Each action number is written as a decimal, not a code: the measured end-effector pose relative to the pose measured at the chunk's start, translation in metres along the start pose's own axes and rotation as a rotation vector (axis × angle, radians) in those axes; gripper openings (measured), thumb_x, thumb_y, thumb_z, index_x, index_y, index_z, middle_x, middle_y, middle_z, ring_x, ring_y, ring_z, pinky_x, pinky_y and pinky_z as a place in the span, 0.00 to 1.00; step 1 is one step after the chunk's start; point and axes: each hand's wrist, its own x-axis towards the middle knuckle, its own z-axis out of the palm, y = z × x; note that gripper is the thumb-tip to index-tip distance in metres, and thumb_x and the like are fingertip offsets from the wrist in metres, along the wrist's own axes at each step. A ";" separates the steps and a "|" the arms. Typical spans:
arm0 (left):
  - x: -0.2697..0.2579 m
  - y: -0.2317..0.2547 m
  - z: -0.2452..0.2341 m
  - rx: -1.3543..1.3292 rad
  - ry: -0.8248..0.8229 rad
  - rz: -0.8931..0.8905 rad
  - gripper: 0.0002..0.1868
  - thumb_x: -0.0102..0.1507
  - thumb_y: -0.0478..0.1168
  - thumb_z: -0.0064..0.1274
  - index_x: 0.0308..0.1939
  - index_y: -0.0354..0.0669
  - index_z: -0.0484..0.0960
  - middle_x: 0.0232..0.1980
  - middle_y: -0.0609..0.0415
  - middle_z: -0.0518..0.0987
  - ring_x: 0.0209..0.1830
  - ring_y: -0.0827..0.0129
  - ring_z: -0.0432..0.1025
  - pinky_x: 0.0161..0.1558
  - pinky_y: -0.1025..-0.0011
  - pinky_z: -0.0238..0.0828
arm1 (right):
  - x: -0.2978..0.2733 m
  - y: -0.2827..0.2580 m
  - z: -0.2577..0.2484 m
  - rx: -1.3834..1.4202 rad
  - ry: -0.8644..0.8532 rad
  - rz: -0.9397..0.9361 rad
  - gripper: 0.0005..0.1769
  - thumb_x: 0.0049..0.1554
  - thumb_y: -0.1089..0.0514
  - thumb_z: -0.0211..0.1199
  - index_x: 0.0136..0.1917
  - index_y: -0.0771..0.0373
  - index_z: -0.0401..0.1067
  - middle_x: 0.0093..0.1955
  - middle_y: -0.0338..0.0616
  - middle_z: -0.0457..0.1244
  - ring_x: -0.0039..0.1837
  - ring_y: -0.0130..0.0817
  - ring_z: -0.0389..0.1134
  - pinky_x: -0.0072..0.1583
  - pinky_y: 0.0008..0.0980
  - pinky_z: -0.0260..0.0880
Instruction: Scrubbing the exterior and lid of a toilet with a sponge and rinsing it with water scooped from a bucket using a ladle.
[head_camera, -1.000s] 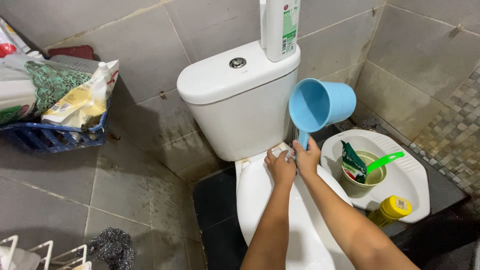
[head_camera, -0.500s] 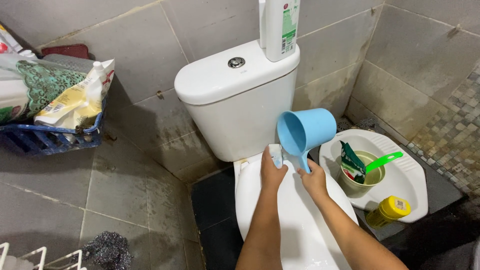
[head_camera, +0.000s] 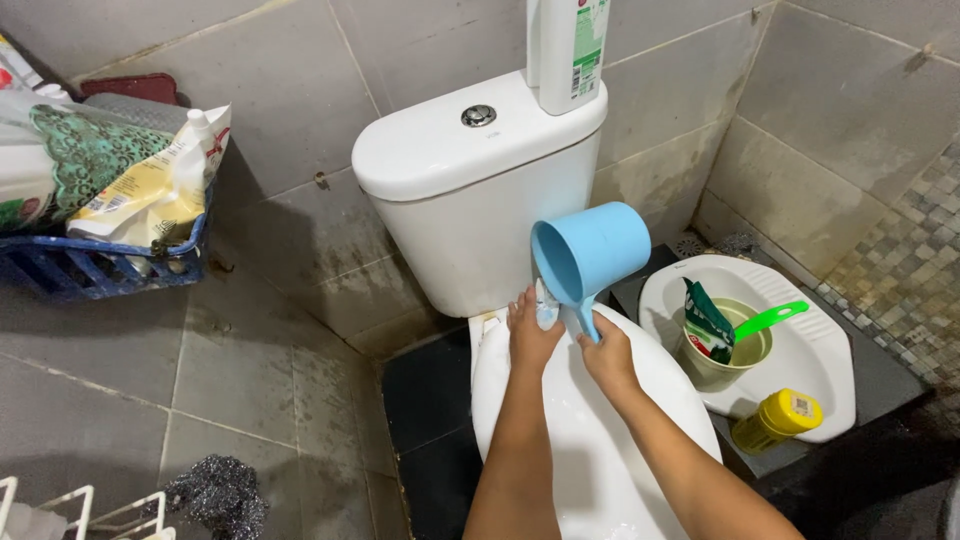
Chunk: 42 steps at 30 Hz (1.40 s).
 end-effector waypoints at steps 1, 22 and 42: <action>0.000 0.003 -0.003 0.000 0.000 0.000 0.51 0.52 0.44 0.66 0.77 0.45 0.59 0.77 0.40 0.63 0.79 0.38 0.48 0.76 0.50 0.44 | -0.002 -0.005 0.000 0.000 0.000 0.000 0.23 0.55 0.66 0.64 0.64 0.62 0.73 0.43 0.51 0.70 0.42 0.34 0.69 0.51 0.35 0.69; -0.002 -0.011 -0.060 0.104 -0.008 -0.234 0.46 0.53 0.52 0.64 0.73 0.49 0.65 0.61 0.41 0.77 0.59 0.48 0.73 0.65 0.52 0.63 | -0.012 -0.019 -0.032 -0.279 -0.050 0.015 0.31 0.57 0.68 0.58 0.73 0.57 0.67 0.51 0.59 0.64 0.50 0.52 0.69 0.56 0.45 0.69; -0.037 -0.004 -0.067 0.104 0.014 -0.291 0.41 0.59 0.48 0.63 0.70 0.42 0.59 0.56 0.40 0.82 0.61 0.47 0.74 0.73 0.25 0.20 | -0.058 0.046 -0.243 -0.473 0.363 -0.249 0.12 0.61 0.63 0.65 0.59 0.63 0.76 0.53 0.53 0.68 0.54 0.45 0.70 0.57 0.41 0.71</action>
